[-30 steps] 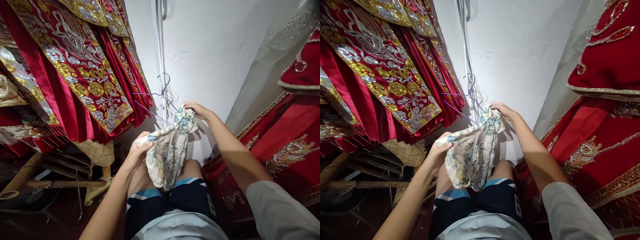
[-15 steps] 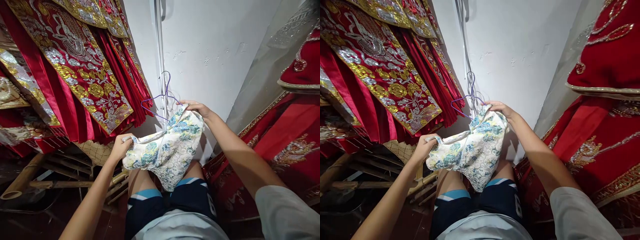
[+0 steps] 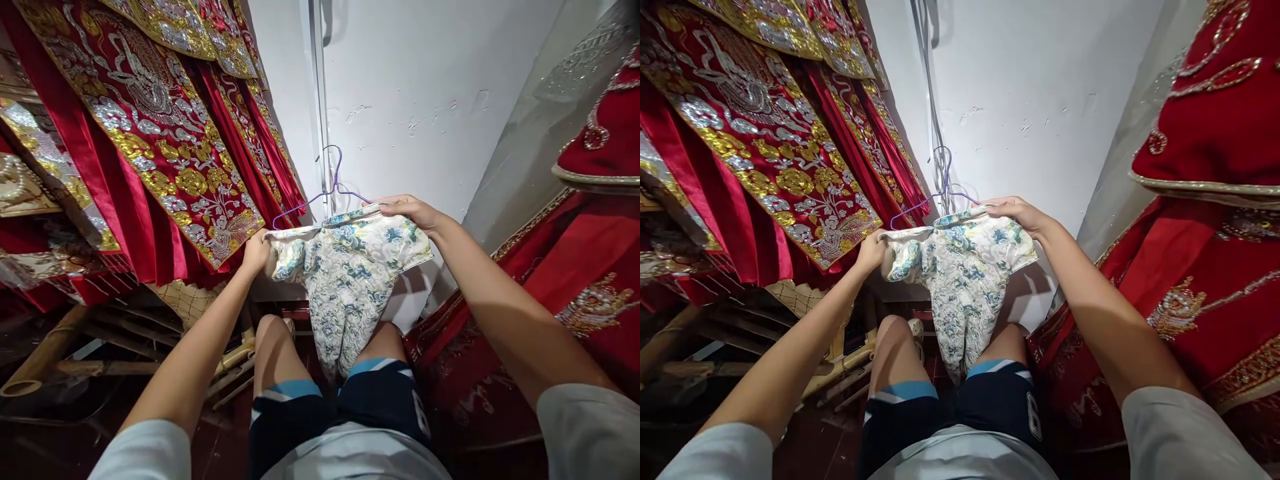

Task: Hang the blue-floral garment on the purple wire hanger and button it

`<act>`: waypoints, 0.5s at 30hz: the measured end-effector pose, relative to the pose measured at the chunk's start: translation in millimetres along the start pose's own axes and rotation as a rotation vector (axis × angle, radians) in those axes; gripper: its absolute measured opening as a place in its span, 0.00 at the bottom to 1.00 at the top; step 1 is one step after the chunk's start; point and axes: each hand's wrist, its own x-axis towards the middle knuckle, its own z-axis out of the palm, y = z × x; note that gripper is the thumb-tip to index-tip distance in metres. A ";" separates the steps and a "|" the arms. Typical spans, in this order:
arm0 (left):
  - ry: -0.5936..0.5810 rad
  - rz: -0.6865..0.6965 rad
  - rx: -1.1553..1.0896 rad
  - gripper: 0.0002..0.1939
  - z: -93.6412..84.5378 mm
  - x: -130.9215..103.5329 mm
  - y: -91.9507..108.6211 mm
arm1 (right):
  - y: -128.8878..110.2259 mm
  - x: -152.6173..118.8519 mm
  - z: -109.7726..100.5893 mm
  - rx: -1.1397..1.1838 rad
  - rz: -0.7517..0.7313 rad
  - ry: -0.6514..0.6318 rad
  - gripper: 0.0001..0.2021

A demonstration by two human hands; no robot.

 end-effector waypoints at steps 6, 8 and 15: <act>0.137 -0.149 -0.164 0.10 22.0 53.9 37.1 | 1.4 -2.5 0.9 0.075 0.043 0.005 0.16; 0.137 -0.140 -0.161 0.08 17.0 64.5 44.1 | 2.6 -3.1 0.8 0.108 0.037 0.026 0.16; 0.009 -0.130 -0.055 0.05 -7.5 78.7 33.0 | 2.1 -2.8 1.1 0.130 0.057 0.051 0.15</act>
